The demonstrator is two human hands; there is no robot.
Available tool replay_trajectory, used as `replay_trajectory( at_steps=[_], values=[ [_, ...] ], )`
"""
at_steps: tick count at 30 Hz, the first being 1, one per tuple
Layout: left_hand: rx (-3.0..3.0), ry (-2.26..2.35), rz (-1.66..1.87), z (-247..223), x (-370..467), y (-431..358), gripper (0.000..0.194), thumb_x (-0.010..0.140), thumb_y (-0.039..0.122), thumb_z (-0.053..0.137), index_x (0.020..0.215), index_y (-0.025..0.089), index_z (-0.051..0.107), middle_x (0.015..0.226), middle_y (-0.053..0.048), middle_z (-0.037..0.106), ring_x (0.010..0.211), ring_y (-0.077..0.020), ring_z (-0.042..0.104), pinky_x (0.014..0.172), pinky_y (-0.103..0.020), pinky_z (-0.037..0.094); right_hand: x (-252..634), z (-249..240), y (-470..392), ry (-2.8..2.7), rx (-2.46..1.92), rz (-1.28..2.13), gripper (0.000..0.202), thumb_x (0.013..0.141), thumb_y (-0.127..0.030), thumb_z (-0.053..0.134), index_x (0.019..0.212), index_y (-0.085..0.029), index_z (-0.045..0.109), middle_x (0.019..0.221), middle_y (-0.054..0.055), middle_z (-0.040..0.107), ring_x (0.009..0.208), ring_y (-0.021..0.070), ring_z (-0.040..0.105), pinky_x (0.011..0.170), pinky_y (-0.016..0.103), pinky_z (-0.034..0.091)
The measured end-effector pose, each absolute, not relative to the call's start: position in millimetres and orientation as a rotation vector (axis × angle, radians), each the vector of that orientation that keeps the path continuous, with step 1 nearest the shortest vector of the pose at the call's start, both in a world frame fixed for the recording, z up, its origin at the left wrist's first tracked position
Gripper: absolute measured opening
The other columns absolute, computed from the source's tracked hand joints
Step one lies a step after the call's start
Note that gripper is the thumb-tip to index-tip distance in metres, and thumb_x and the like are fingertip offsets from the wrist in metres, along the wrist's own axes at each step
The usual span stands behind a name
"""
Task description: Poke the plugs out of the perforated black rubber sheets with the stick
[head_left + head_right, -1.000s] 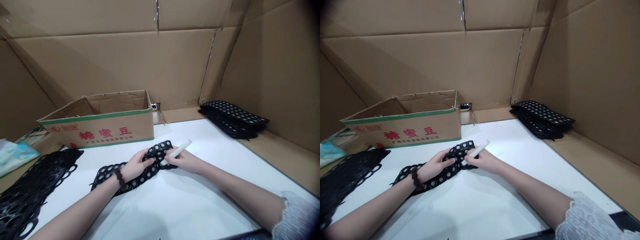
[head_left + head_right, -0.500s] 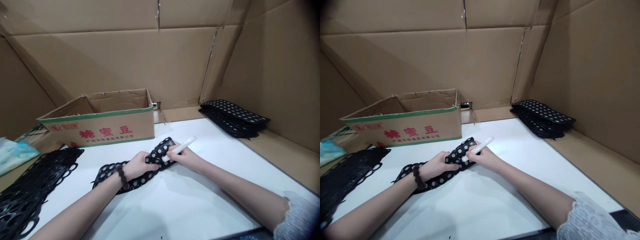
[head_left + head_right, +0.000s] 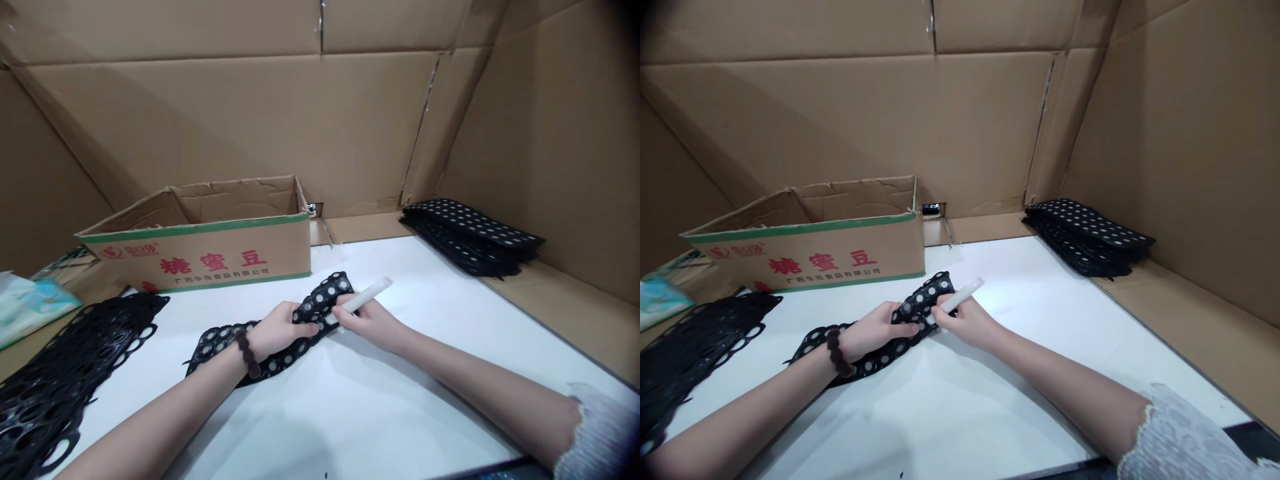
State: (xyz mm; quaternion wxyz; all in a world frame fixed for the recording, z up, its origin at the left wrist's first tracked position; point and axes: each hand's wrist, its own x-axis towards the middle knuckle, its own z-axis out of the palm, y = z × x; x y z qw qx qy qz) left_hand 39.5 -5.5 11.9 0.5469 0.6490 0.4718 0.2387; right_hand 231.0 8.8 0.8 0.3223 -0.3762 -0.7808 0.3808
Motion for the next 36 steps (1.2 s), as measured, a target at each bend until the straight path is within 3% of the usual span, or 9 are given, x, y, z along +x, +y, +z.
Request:
replay_trajectory(
  at_steps=[4, 10, 15, 20, 24, 27, 32, 36],
  values=[
    [1.531, 1.125, 0.595, 11, 40, -7, 0.018, 0.066, 0.03, 0.056, 0.074, 0.014, 0.057, 0.072, 0.0, 0.06, 0.066, -0.0149, 0.054, 0.06, -0.024, 0.04, 230, 0, 5, -2.091, -0.988, 0.965, 0.026, 0.081, -0.028, 0.035, 0.057, -0.018, 0.032, 0.057, -0.004, 0.032, 0.055, 0.009, 0.033, 0.049, 0.021, 0.027],
    [1.655, 1.189, 0.644, 6, 41, -7, 0.019, 0.068, 0.03, 0.053, 0.076, 0.013, 0.056, 0.071, 0.0, 0.059, 0.066, -0.0149, 0.052, 0.061, -0.024, 0.04, 219, -8, 8, -2.219, -0.962, 0.584, 0.026, 0.08, -0.022, 0.035, 0.055, -0.017, 0.028, 0.063, -0.002, 0.032, 0.06, 0.0101, 0.034, 0.055, 0.023, 0.028],
    [1.696, 1.129, 0.628, 7, 40, -7, 0.022, 0.071, 0.031, 0.049, 0.081, 0.013, 0.054, 0.075, -0.002, 0.059, 0.068, -0.0151, 0.052, 0.062, -0.024, 0.04, 212, -12, 16, -2.197, -0.958, 0.468, 0.023, 0.077, -0.018, 0.037, 0.056, -0.018, 0.029, 0.061, -0.002, 0.034, 0.059, 0.0101, 0.034, 0.055, 0.023, 0.028],
    [1.833, 1.129, 0.491, 15, 36, -1, 0.021, 0.069, 0.033, 0.051, 0.075, 0.014, 0.055, 0.073, 0.0, 0.059, 0.067, -0.0154, 0.052, 0.059, -0.023, 0.04, 228, -1, 13, -2.14, -1.031, 0.745, 0.026, 0.079, -0.024, 0.039, 0.053, -0.017, 0.036, 0.057, -0.004, 0.033, 0.054, 0.0089, 0.036, 0.052, 0.022, 0.029],
    [1.977, 1.177, 0.341, 21, 35, 3, 0.023, 0.068, 0.037, 0.05, 0.072, 0.015, 0.055, 0.069, 0.001, 0.06, 0.064, -0.016, 0.053, 0.056, -0.023, 0.039, 241, 13, 16, -1.991, -0.988, 0.943, 0.028, 0.079, -0.029, 0.041, 0.055, -0.015, 0.047, 0.074, 0.0, 0.043, 0.066, 0.0107, 0.045, 0.061, 0.023, 0.035],
    [2.168, 1.234, 0.37, 22, 37, 2, 0.03, 0.068, 0.042, 0.051, 0.083, 0.016, 0.055, 0.08, -0.002, 0.061, 0.071, -0.0195, 0.055, 0.061, -0.025, 0.039, 241, 17, 18, -1.914, -0.998, 0.92, 0.03, 0.08, -0.032, 0.039, 0.057, -0.015, 0.049, 0.073, 0.0, 0.045, 0.069, 0.0118, 0.047, 0.064, 0.024, 0.035],
    [2.497, 1.503, 0.388, 17, 34, 2, 0.061, 0.062, 0.059, 0.052, 0.105, 0.017, 0.044, 0.091, -0.009, 0.056, 0.082, -0.0274, 0.052, 0.069, -0.034, 0.038, 238, 11, 17, -1.82, -1.109, 0.835, 0.032, 0.082, -0.036, 0.036, 0.061, -0.016, 0.049, 0.062, -0.002, 0.048, 0.065, 0.0128, 0.046, 0.063, 0.024, 0.032],
    [2.704, 1.49, 0.468, 14, 35, 2, 0.059, 0.065, 0.058, 0.05, 0.107, 0.016, 0.044, 0.101, -0.011, 0.051, 0.096, -0.0292, 0.045, 0.084, -0.04, 0.031, 237, 9, 15, -1.826, -1.1, 0.763, 0.028, 0.082, -0.032, 0.036, 0.059, -0.017, 0.044, 0.059, -0.003, 0.043, 0.06, 0.0115, 0.042, 0.059, 0.023, 0.031]
  ],
)
